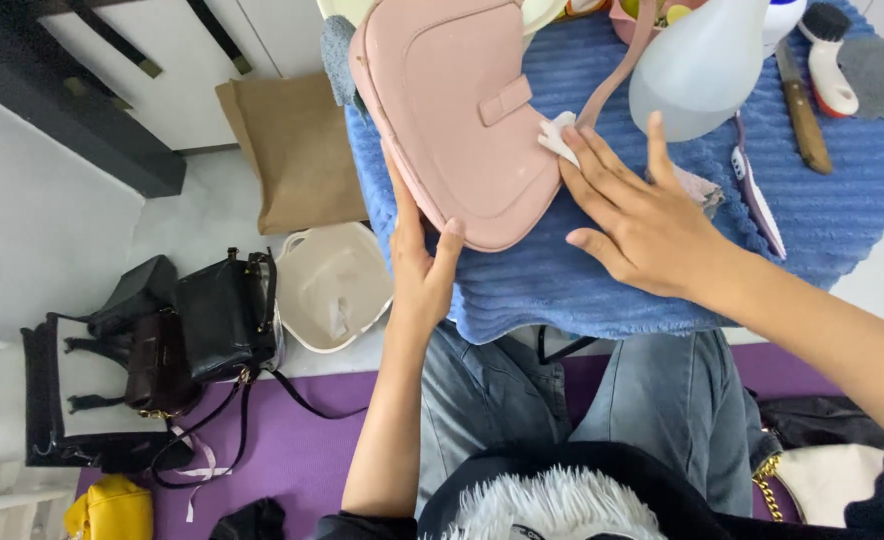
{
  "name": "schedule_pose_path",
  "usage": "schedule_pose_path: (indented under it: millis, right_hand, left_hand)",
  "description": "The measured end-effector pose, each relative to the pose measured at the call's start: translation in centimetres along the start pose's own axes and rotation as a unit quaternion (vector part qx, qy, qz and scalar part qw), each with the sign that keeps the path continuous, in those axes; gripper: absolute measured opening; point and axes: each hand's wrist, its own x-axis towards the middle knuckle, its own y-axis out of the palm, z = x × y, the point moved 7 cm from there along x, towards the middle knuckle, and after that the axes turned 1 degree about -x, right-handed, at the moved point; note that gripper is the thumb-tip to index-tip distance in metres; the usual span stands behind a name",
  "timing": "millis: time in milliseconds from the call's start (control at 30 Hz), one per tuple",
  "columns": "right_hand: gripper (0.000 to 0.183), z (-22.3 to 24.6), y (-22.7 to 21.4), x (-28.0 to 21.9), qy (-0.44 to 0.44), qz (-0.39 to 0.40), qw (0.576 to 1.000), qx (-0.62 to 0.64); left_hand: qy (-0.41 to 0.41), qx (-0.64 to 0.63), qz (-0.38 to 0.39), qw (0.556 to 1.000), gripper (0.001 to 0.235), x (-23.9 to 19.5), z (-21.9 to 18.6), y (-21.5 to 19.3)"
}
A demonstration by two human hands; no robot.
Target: Applying a second round of leather cream to a pink handbag to condition and polish it.
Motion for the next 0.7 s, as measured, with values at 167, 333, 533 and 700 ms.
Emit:
schedule_pose_path:
  millis: [167, 333, 533, 700]
  right_hand:
    - [0.079, 2.2, -0.6, 2.9, -0.007, -0.001, 1.000, 0.012]
    - [0.071, 6.0, -0.6, 4.4, -0.091, -0.034, 0.993, 0.064]
    - [0.067, 4.0, -1.0, 5.3, -0.135, -0.032, 0.990, 0.007]
    - [0.057, -1.0, -3.1, 4.6, -0.085, -0.091, 0.992, 0.012]
  left_hand:
    - [0.003, -0.005, 0.006, 1.000, 0.079, -0.1, -0.2, 0.0]
    - [0.011, 0.008, 0.007, 1.000, 0.077, -0.2, -0.1, 0.0]
    - [-0.007, -0.001, 0.001, 1.000, 0.080, -0.1, 0.3, -0.2]
    - [0.002, 0.006, 0.004, 1.000, 0.080, 0.0, 0.0, -0.1]
